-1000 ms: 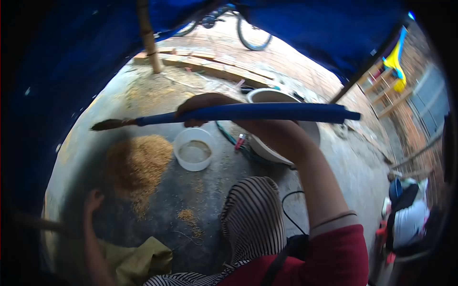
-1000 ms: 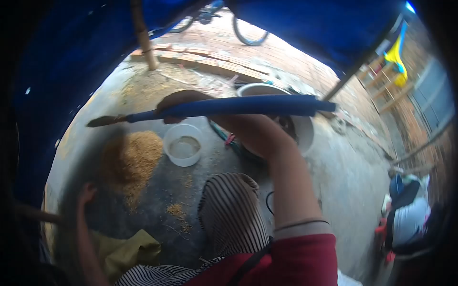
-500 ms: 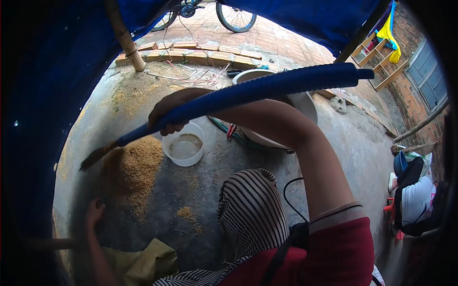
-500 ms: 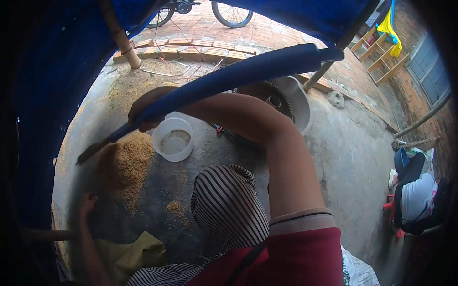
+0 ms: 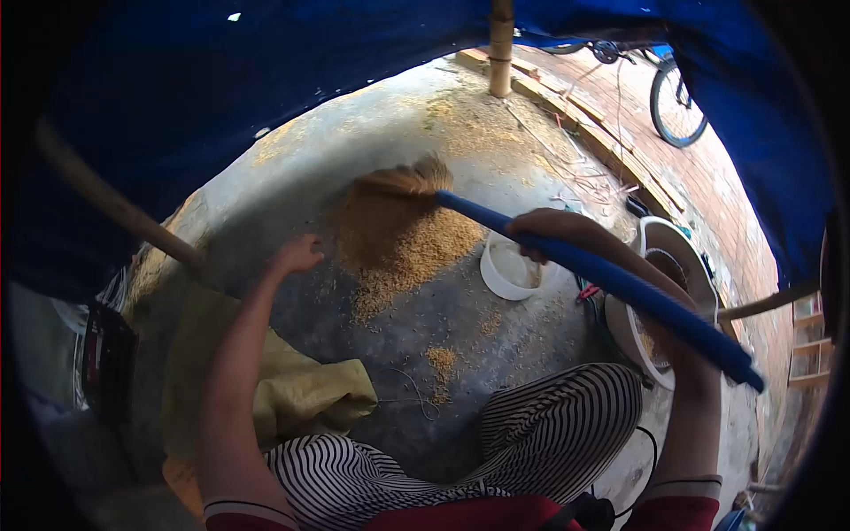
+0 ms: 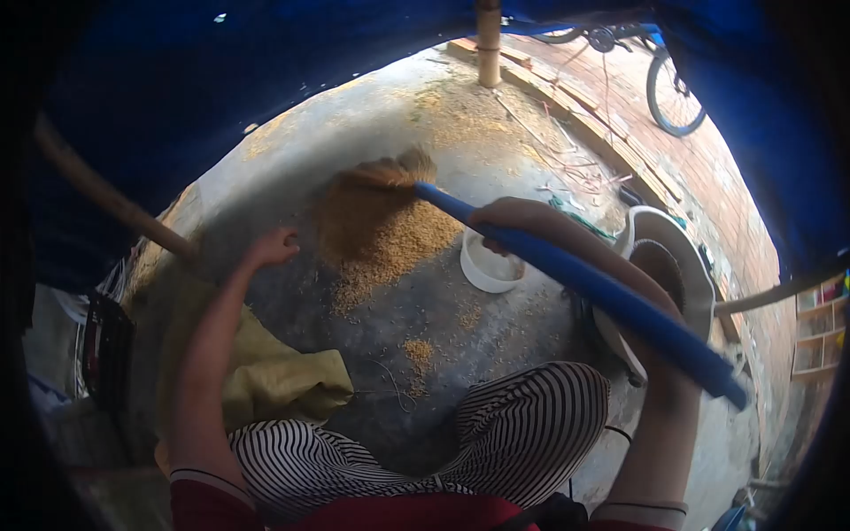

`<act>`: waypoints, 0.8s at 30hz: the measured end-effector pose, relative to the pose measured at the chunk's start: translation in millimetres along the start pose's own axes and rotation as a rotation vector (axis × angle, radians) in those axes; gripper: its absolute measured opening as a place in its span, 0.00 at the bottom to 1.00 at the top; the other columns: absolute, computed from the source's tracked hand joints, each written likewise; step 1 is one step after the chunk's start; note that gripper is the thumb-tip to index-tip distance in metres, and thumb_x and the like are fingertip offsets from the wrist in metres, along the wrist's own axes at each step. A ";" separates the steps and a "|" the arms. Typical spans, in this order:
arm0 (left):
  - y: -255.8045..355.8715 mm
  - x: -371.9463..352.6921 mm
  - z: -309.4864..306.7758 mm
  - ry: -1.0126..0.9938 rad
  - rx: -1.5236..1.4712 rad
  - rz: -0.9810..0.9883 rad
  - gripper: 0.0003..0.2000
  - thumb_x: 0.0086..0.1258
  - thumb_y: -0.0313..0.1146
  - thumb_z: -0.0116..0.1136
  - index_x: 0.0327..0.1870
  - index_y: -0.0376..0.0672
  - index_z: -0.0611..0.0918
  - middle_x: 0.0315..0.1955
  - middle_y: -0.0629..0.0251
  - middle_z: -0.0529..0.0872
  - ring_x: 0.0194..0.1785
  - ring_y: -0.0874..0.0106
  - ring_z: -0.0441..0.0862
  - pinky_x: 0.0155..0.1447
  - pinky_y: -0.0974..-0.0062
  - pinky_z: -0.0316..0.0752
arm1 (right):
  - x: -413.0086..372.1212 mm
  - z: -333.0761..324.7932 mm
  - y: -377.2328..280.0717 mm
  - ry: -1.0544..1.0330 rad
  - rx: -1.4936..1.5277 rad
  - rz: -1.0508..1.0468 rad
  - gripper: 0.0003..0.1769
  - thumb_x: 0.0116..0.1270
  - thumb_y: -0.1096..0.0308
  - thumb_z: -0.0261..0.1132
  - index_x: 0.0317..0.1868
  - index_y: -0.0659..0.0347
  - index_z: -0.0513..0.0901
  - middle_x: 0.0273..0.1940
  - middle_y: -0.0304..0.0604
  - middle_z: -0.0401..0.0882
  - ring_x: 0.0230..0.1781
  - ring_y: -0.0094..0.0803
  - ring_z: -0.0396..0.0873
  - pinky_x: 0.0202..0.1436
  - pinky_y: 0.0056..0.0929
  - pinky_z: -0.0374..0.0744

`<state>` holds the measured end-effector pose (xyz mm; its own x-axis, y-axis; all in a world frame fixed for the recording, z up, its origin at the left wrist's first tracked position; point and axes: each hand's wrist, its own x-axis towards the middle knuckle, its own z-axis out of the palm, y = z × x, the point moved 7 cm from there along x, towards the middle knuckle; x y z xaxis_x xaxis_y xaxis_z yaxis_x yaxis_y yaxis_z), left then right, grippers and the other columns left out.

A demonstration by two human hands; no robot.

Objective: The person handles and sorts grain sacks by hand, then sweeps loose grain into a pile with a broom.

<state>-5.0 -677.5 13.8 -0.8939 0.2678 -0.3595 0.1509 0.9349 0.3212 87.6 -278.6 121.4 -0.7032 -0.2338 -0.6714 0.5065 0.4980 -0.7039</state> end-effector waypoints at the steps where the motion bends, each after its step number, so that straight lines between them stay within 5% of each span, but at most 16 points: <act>1: -2.1 -0.1 0.6 -0.008 -0.020 0.005 0.24 0.57 0.41 0.55 0.53 0.39 0.72 0.50 0.52 0.74 0.53 0.59 0.72 0.56 0.66 0.67 | -15.9 -4.6 -2.5 -0.036 0.014 -0.016 0.15 0.62 0.59 0.55 0.29 0.64 0.74 0.19 0.39 0.72 0.13 0.23 0.70 0.16 0.21 0.71; 3: -8.9 2.1 -0.2 -0.007 -0.053 0.008 0.23 0.57 0.40 0.55 0.53 0.39 0.72 0.50 0.52 0.74 0.53 0.59 0.73 0.55 0.66 0.68 | -45.9 -27.9 -5.6 -0.102 0.076 -0.299 0.17 0.65 0.66 0.51 0.47 0.70 0.73 0.28 0.44 0.75 0.22 0.22 0.72 0.23 0.18 0.71; 5: -16.6 2.7 5.9 -0.050 -0.092 -0.013 0.23 0.58 0.40 0.55 0.53 0.38 0.72 0.50 0.52 0.74 0.52 0.59 0.73 0.54 0.66 0.69 | -56.5 -45.9 -8.7 0.101 0.010 -0.194 0.11 0.63 0.61 0.54 0.32 0.60 0.71 0.17 0.38 0.71 0.08 0.18 0.66 0.07 0.14 0.63; 10: -19.6 5.4 14.8 -0.148 -0.144 -0.101 0.24 0.58 0.41 0.55 0.53 0.38 0.71 0.50 0.52 0.74 0.51 0.59 0.74 0.53 0.66 0.70 | -52.9 -39.8 -51.4 0.092 0.041 -0.155 0.10 0.62 0.62 0.55 0.34 0.60 0.71 0.17 0.38 0.71 0.08 0.17 0.66 0.08 0.14 0.64; 11: -21.9 6.8 16.5 -0.174 -0.156 -0.131 0.24 0.58 0.41 0.56 0.54 0.38 0.71 0.50 0.52 0.74 0.51 0.59 0.74 0.52 0.66 0.70 | -64.2 -29.0 -76.3 0.022 0.069 -0.612 0.12 0.62 0.60 0.56 0.36 0.62 0.73 0.18 0.38 0.72 0.10 0.18 0.68 0.11 0.15 0.67; 13: -14.3 5.4 13.2 -0.126 -0.117 -0.105 0.24 0.58 0.41 0.55 0.54 0.38 0.71 0.50 0.53 0.74 0.51 0.59 0.74 0.53 0.66 0.70 | -27.5 -7.8 -101.2 0.121 -0.045 -0.134 0.14 0.61 0.58 0.57 0.37 0.62 0.75 0.19 0.38 0.74 0.13 0.19 0.70 0.15 0.16 0.70; 19: -7.4 1.5 7.7 -0.043 -0.004 -0.021 0.23 0.59 0.41 0.54 0.54 0.38 0.71 0.51 0.53 0.73 0.54 0.59 0.71 0.57 0.66 0.67 | 105.3 61.7 -121.3 -0.121 -0.443 -0.136 0.17 0.61 0.58 0.54 0.38 0.67 0.72 0.23 0.41 0.75 0.14 0.26 0.72 0.17 0.22 0.73; 21: -7.9 -1.7 3.6 -0.028 0.032 0.020 0.23 0.59 0.40 0.54 0.55 0.39 0.71 0.52 0.53 0.73 0.56 0.59 0.70 0.58 0.66 0.66 | 111.7 82.7 -98.1 -0.085 -0.624 0.024 0.21 0.62 0.57 0.51 0.42 0.70 0.70 0.25 0.45 0.76 0.17 0.30 0.75 0.20 0.26 0.76; 24: -12.3 -9.1 0.6 -0.021 -0.012 0.022 0.23 0.60 0.39 0.54 0.55 0.38 0.71 0.49 0.54 0.75 0.49 0.61 0.76 0.53 0.67 0.71 | 73.8 75.2 -83.5 -0.065 -0.770 -0.119 0.25 0.62 0.55 0.49 0.48 0.70 0.68 0.27 0.48 0.76 0.20 0.30 0.78 0.24 0.28 0.79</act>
<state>1.5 -691.3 12.5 -0.8816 0.2928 -0.3702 0.1648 0.9259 0.3399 31.0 -400.2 113.2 -0.6883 -0.3584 -0.6307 -0.0761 0.9004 -0.4285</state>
